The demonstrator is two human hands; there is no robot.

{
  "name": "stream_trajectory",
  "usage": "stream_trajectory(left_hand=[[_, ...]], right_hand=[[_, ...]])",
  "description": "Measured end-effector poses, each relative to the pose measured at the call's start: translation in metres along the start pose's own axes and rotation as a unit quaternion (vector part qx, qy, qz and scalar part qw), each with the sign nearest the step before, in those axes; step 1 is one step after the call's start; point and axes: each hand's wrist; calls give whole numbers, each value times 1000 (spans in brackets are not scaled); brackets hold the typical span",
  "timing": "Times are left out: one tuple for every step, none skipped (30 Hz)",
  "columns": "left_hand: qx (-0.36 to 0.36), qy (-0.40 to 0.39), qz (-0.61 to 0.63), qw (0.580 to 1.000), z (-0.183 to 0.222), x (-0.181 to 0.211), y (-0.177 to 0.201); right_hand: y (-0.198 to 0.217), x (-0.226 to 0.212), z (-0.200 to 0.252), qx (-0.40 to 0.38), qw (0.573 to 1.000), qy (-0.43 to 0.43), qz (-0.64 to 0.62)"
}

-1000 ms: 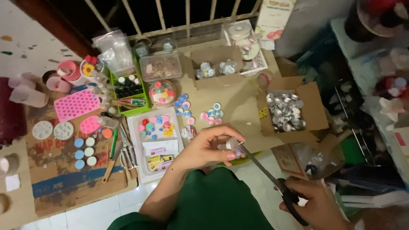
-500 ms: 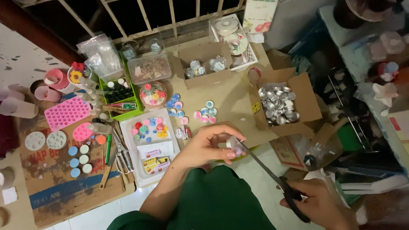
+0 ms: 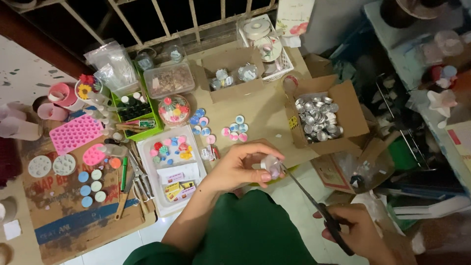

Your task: The person assembles small candles by attaching wicks to metal bases, placing them into small containers, and trimming the wicks with scissors. They then insert a yellow flower-shaped decoration into a candle and use a heat gun to melt the top surface.

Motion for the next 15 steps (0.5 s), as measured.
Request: stream_trajectory(left_hand=[[0,0,-1,1000,0,-1,1],[7,2,13,1000,1,-3,1],[15,4,27,1000,1,-4,1],[16,4,27,1000,1,-5,2],[24,1,34,999,0,-6,3],[32,-1,41,999,0,-7,5],[34,0,42,999,-1,-12,11],[44,-8,37,998,-2,-16,18],[55,-16,32,998,-2,-21,24],[57,-16,33,998,-4,-36,36],[82,-43,43,995,-5,-52,49],[107,-69,54,990,-6,-68,60],[110,-68,56,990,0,-88,77],[164,-45,31,985,6,-109,94],[216,-21,6,976,12,-129,112]], right_hand=[[-1,2,-1,0,1000,1,0],[-3,3,-2,-8,999,26,-34],[-4,5,-3,-15,996,51,-68],[-6,27,-6,-16,996,51,-68],[-8,50,-9,-12,986,14,-163],[-11,72,-12,-7,966,-24,-257],[-16,65,-26,-8,966,-26,-258],[-21,59,-42,-80,907,72,-407],[-26,53,-58,-150,811,165,-541],[-38,71,-64,-151,811,163,-541],[-49,90,-71,-49,975,-12,-218],[-60,108,-75,60,970,-186,143],[-76,165,-95,57,970,-188,144],[-94,219,-109,85,963,-225,121],[-113,270,-118,113,954,-261,98]])
Point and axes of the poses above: each hand's wrist, its own z-axis away from the middle knuckle, its own y-axis out of the back of the hand, x = y × z, and after that the axes turned 2 degrees about -x, right-handed
